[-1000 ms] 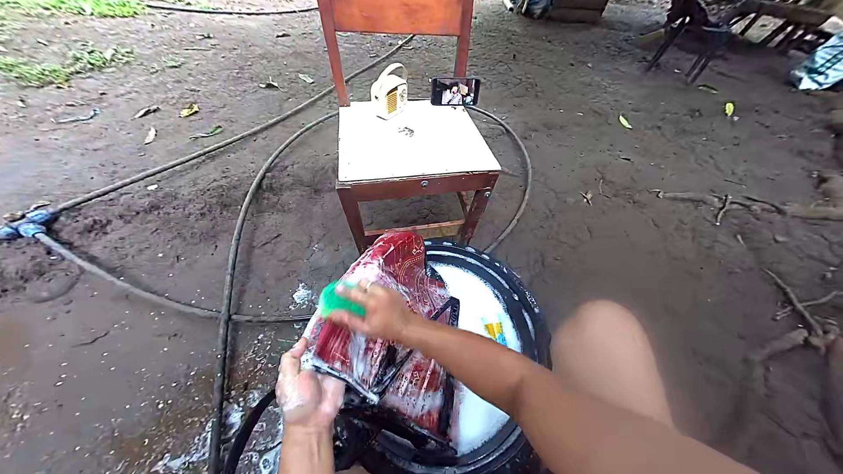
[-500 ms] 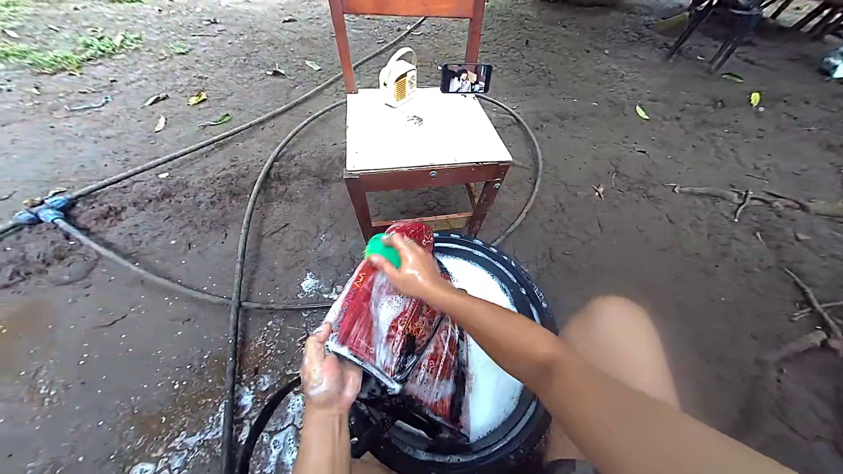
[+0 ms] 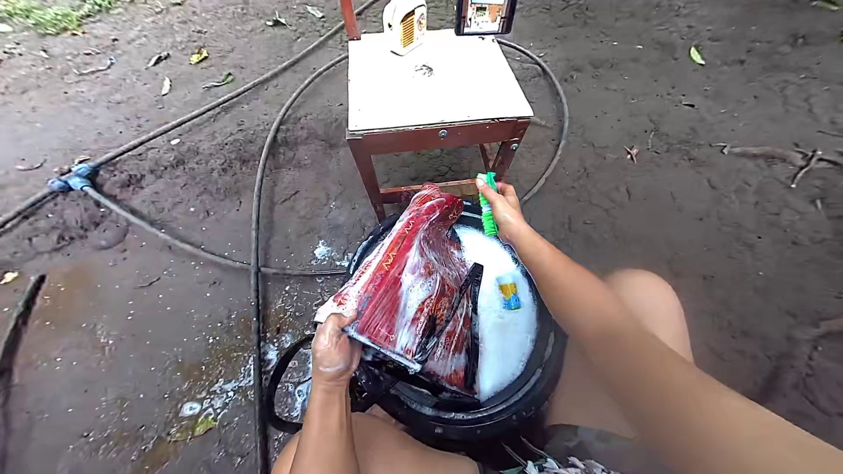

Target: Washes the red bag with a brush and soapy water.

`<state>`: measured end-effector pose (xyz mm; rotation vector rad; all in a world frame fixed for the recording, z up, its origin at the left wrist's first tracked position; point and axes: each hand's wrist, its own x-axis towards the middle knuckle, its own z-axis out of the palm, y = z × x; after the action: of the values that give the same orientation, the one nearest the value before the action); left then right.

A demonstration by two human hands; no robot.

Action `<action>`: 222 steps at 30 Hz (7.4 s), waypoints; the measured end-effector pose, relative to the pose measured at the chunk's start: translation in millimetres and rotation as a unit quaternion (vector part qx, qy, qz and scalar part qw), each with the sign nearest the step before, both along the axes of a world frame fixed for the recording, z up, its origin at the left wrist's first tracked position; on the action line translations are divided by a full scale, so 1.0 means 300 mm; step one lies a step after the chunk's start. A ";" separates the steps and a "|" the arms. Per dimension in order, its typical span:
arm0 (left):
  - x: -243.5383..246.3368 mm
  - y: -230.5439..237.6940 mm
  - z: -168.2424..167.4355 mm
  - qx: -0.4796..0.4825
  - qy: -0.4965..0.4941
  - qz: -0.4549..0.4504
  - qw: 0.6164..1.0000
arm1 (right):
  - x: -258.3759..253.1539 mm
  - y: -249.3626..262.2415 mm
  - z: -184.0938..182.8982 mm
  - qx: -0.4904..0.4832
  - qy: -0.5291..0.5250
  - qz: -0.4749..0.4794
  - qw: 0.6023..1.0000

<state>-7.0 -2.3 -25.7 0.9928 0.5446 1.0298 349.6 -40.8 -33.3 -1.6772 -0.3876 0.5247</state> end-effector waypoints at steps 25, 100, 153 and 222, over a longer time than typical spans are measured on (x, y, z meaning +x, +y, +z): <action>-0.004 -0.052 0.018 -0.102 0.157 -0.070 0.980 | 0.115 -0.259 0.001 -0.023 0.192 0.140 0.971; 0.321 -0.272 -0.047 0.180 0.625 0.017 0.759 | -0.223 -0.393 0.031 -0.074 -0.519 0.323 0.788; 0.381 -0.393 -0.109 0.277 0.559 0.063 0.779 | -0.473 -0.449 0.046 -0.196 -0.131 0.220 0.947; 0.343 -0.287 -0.151 0.201 0.487 0.034 0.849 | -0.224 -0.224 -0.063 -0.007 -0.438 0.229 0.869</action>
<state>95.9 -88.4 -71.0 1.8980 1.2276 0.6381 282.3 -108.0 -52.1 -1.7637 -1.4728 0.0577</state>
